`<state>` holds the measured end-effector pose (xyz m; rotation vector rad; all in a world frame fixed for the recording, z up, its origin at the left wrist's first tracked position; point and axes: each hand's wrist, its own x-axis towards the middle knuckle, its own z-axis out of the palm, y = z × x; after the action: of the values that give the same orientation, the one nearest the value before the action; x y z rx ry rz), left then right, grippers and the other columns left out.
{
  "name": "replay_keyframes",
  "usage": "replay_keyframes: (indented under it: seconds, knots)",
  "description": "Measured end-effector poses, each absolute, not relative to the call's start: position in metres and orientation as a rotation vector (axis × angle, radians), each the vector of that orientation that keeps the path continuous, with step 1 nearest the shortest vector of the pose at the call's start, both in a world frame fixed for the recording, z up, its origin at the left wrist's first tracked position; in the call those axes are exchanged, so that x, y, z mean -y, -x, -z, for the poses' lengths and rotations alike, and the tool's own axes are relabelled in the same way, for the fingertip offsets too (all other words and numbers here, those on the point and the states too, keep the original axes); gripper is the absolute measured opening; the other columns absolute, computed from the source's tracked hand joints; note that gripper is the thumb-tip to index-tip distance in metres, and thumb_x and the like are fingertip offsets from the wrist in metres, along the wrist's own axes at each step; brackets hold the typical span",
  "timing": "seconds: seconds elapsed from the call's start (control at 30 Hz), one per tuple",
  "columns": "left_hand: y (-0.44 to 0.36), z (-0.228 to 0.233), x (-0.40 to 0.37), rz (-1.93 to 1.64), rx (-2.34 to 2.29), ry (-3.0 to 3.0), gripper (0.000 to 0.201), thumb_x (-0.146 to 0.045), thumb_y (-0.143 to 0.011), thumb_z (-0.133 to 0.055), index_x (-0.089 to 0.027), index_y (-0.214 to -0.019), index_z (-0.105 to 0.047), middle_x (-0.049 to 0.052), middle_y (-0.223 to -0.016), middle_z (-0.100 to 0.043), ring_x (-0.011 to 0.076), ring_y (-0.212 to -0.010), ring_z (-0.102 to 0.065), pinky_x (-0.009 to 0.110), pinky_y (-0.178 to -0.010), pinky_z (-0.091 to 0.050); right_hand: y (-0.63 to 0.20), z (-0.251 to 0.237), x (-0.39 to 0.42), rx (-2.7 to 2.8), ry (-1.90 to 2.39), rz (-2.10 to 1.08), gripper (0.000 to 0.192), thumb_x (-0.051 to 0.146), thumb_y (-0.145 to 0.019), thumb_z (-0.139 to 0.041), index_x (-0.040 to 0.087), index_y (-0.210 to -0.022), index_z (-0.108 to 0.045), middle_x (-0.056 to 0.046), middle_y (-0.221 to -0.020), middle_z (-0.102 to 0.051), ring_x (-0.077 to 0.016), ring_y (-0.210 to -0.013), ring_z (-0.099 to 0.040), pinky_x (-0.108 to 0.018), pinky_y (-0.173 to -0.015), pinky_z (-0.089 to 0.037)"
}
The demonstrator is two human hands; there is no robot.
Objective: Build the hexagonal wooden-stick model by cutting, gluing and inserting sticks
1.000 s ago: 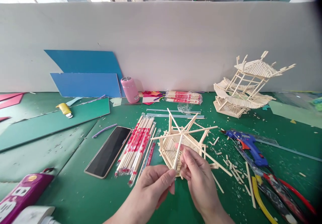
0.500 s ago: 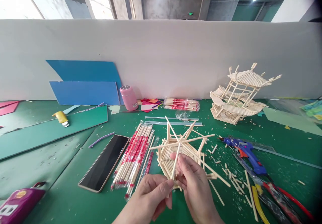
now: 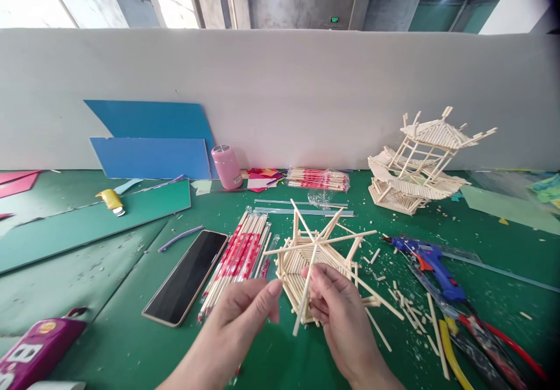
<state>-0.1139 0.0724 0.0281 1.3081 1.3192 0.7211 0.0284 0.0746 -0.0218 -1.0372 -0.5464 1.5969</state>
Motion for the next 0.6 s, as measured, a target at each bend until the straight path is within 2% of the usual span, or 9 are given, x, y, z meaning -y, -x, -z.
replay_keyframes:
  seconds: [0.13, 0.2, 0.27, 0.37, 0.5, 0.6]
  knots:
    - [0.120, -0.049, -0.095, -0.916, -1.409, -1.583, 0.036, -0.042, -0.079, -0.049, -0.017, -0.053, -0.046, -0.006, -0.049, -0.029, 0.0083, -0.047, -0.026, 0.021, -0.043, -0.022, -0.030, 0.021, -0.075, 0.564, 1.033, -1.615, 0.032, 0.048, -0.069, -0.064, 0.017, -0.068, -0.060, 0.008, -0.049, -0.030, -0.0049, -0.047, -0.022, -0.019, -0.044, -0.018]
    - [0.118, -0.057, -0.112, -0.905, -1.441, -1.748, 0.028, -0.035, -0.080, -0.049, -0.017, -0.059, -0.052, -0.005, -0.052, -0.036, 0.0094, -0.050, -0.031, 0.022, -0.046, -0.027, -0.030, 0.021, -0.076, 0.577, 1.027, -1.625, 0.031, 0.048, -0.070, -0.064, 0.017, -0.068, -0.061, 0.007, -0.049, -0.031, -0.0050, -0.047, -0.022, -0.019, -0.043, -0.017]
    - [0.114, -0.061, -0.129, -0.819, -1.381, -1.914, 0.021, -0.031, -0.079, -0.049, -0.017, -0.067, -0.058, -0.001, -0.063, -0.051, 0.0118, -0.060, -0.043, 0.023, -0.055, -0.034, -0.030, 0.022, -0.076, 0.580, 1.029, -1.629, 0.030, 0.047, -0.070, -0.064, 0.018, -0.067, -0.060, 0.007, -0.050, -0.032, -0.0052, -0.047, -0.022, -0.020, -0.043, -0.017]
    - [0.106, -0.060, -0.149, -0.608, -1.319, -2.068, 0.023, -0.033, -0.078, -0.049, -0.017, -0.072, -0.063, 0.002, -0.074, -0.058, 0.0138, -0.067, -0.048, 0.026, -0.061, -0.037, -0.031, 0.023, -0.077, 0.589, 1.035, -1.630, 0.028, 0.046, -0.072, -0.063, 0.018, -0.067, -0.059, 0.007, -0.050, -0.032, -0.0056, -0.047, -0.022, -0.020, -0.044, -0.017]
    - [0.098, -0.051, -0.164, -0.406, -1.261, -2.075, 0.029, -0.039, -0.077, -0.049, -0.017, -0.070, -0.065, 0.001, -0.066, -0.056, 0.0122, -0.059, -0.045, 0.025, -0.054, -0.035, -0.031, 0.023, -0.077, 0.590, 1.006, -1.629, 0.027, 0.043, -0.075, -0.061, 0.018, -0.065, -0.058, 0.007, -0.049, -0.030, -0.0059, -0.047, -0.020, -0.020, -0.043, -0.015]
    - [0.093, -0.048, -0.169, -0.322, -1.216, -2.046, 0.032, -0.042, -0.075, -0.050, -0.016, -0.064, -0.065, -0.002, -0.054, -0.048, 0.0095, -0.049, -0.037, 0.024, -0.047, -0.029, -0.031, 0.022, -0.077, 0.592, 1.004, -1.628, 0.027, 0.041, -0.077, -0.059, 0.018, -0.063, -0.056, 0.007, -0.050, -0.030, -0.0061, -0.047, -0.019, -0.021, -0.044, -0.015]
